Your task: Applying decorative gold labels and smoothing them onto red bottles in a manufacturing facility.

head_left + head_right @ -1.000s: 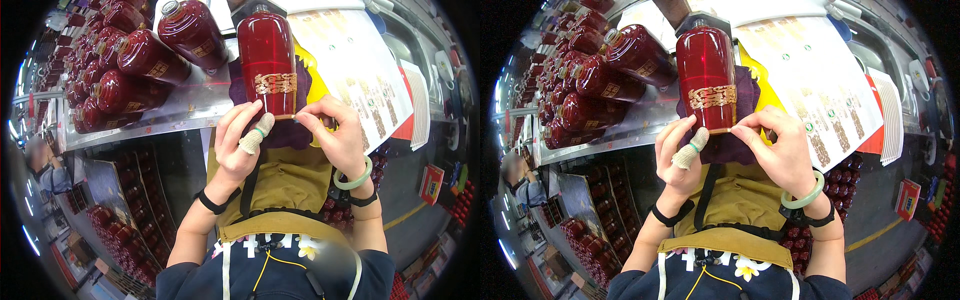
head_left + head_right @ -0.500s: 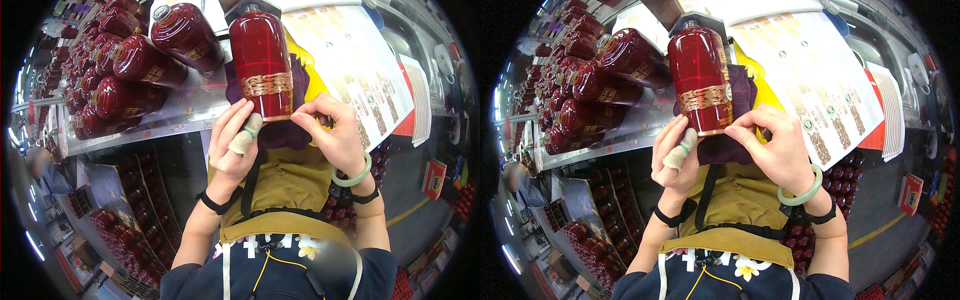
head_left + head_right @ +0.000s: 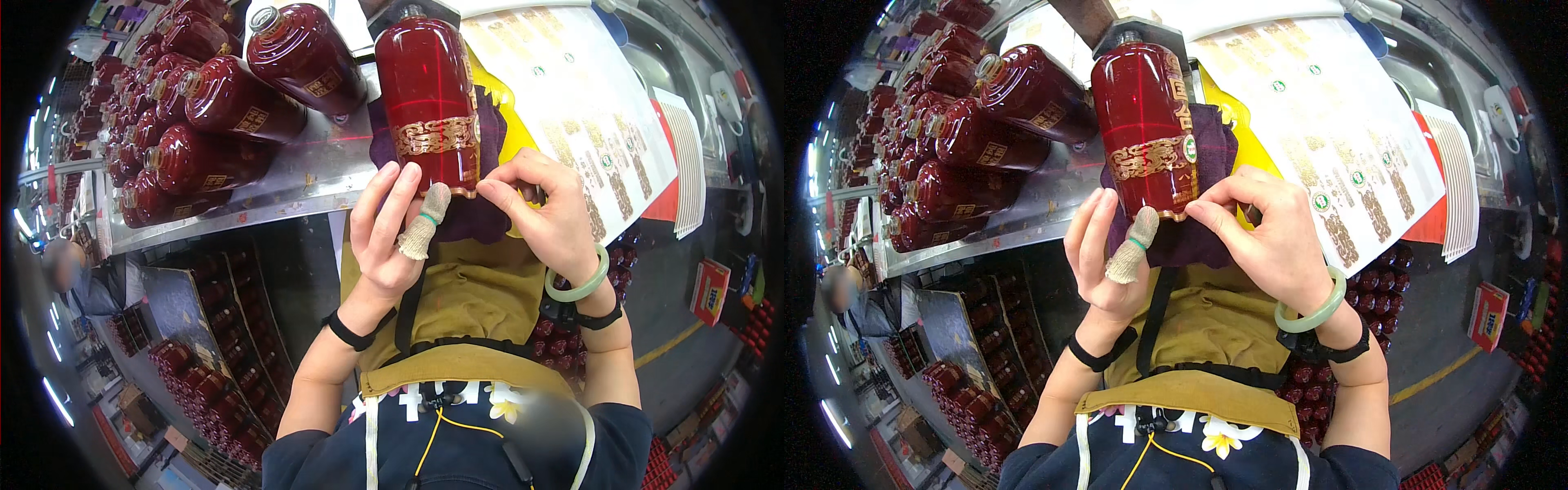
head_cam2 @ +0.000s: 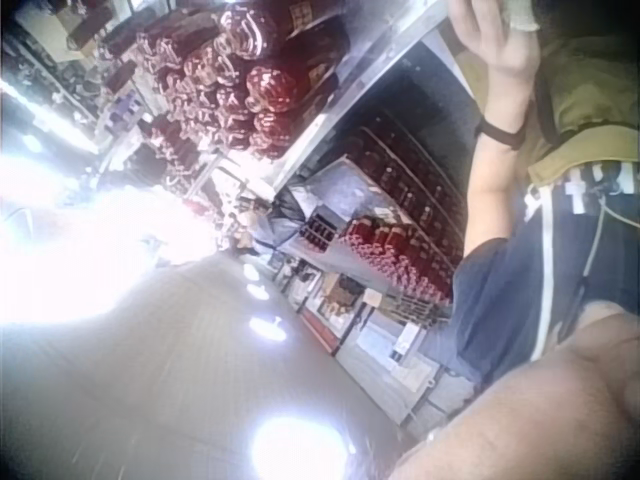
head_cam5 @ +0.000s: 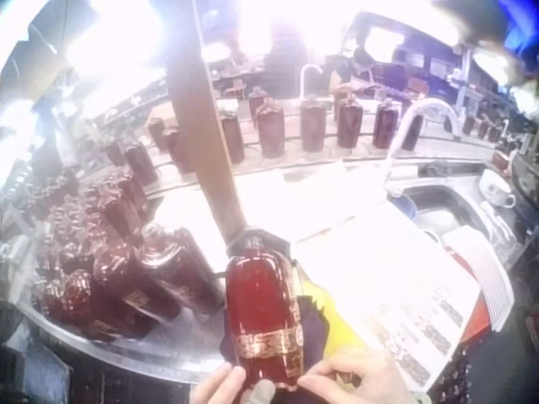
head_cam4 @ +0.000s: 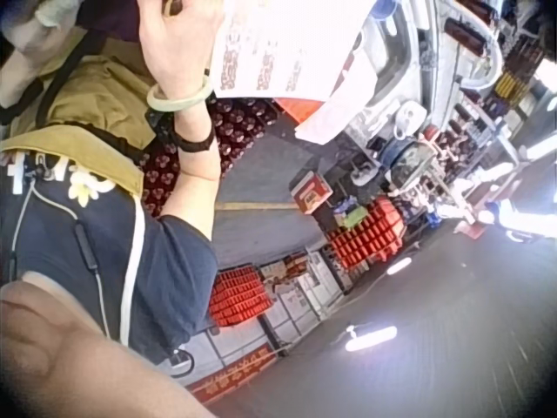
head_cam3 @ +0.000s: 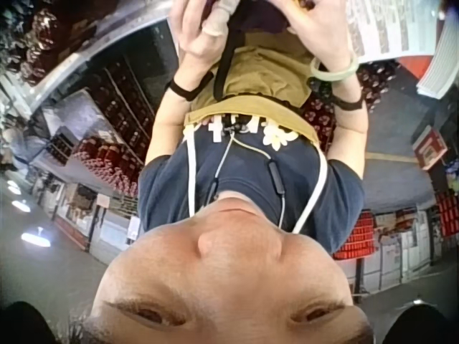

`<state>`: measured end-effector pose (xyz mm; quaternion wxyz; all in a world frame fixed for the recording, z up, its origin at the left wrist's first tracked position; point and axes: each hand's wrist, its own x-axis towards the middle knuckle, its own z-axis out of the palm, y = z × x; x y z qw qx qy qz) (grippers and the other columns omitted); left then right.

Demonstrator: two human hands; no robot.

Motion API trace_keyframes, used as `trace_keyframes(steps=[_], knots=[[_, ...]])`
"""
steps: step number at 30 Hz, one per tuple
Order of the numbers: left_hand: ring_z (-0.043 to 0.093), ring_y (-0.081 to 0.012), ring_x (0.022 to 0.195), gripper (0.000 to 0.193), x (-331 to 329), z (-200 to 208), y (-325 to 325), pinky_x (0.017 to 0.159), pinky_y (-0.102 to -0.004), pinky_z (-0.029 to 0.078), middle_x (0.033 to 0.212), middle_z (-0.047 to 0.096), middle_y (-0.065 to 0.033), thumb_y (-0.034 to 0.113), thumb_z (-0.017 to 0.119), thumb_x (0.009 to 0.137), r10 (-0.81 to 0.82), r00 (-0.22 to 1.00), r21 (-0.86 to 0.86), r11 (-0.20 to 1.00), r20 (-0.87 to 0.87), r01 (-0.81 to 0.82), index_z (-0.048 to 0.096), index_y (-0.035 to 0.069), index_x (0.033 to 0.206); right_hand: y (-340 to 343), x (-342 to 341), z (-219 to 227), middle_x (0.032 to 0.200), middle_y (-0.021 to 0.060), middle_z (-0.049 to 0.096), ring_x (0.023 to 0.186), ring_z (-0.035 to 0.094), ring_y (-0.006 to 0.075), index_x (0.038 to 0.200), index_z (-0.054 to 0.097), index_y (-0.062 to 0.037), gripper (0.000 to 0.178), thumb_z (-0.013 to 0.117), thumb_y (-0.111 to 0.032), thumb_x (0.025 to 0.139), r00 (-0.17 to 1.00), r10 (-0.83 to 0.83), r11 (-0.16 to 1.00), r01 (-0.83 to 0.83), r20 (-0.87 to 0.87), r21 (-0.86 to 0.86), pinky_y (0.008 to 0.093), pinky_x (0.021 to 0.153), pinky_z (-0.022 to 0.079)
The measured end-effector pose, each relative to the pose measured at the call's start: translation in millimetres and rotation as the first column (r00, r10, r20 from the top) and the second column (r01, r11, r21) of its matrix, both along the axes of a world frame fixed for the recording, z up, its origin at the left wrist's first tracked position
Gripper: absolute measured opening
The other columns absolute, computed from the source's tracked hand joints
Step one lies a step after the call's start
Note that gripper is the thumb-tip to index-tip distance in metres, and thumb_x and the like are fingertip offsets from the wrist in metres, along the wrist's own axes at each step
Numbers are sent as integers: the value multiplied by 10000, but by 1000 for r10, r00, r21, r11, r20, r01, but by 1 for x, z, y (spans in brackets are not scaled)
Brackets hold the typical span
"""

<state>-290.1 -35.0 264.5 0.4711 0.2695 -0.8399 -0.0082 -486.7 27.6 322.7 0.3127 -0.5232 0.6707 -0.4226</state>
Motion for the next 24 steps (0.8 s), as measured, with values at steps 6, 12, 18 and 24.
trace_keyframes(steps=[6, 12, 18, 24], knots=[[606, -349, 1256, 622, 4, -14, 3, 1049, -402, 514, 1470, 564, -216, 82, 935, 710, 3, 946, 406, 904, -325, 137, 689, -61, 1262, 1, 1, 0, 745, 92, 657, 660, 573, 167, 886, 750, 18, 109, 780, -86, 874, 1000, 16, 1000, -16, 22, -25, 309, 635, 449], [441, -339, 1462, 648, 3, -5, -5, 1207, -425, 327, 1607, 412, -241, 131, 771, 913, -25, 881, 672, 637, -473, 379, 507, -58, 1474, 6, 0, 3, 770, 68, 654, 690, 571, 148, 893, 741, 18, 90, 774, -64, 880, 998, 18, 999, -16, 53, -27, 297, 664, 453], [344, -253, 1526, 643, 1, 0, -8, 1250, -386, 239, 1640, 383, -186, 27, 661, 965, 15, 840, 773, 399, -543, 493, 411, -33, 1554, 13, -1, 5, 762, 60, 642, 698, 574, 139, 881, 733, 20, 92, 781, -58, 880, 997, -3, 999, 7, 81, -54, 292, 669, 448], [344, -230, 1522, 662, 3, 8, -11, 1247, -382, 246, 1648, 377, -163, 2, 662, 960, 44, 820, 792, 294, -570, 535, 399, -18, 1567, 12, 0, 7, 760, 61, 643, 687, 581, 141, 870, 730, 22, 93, 785, -53, 875, 1000, 8, 998, -7, 28, -64, 291, 662, 449]])
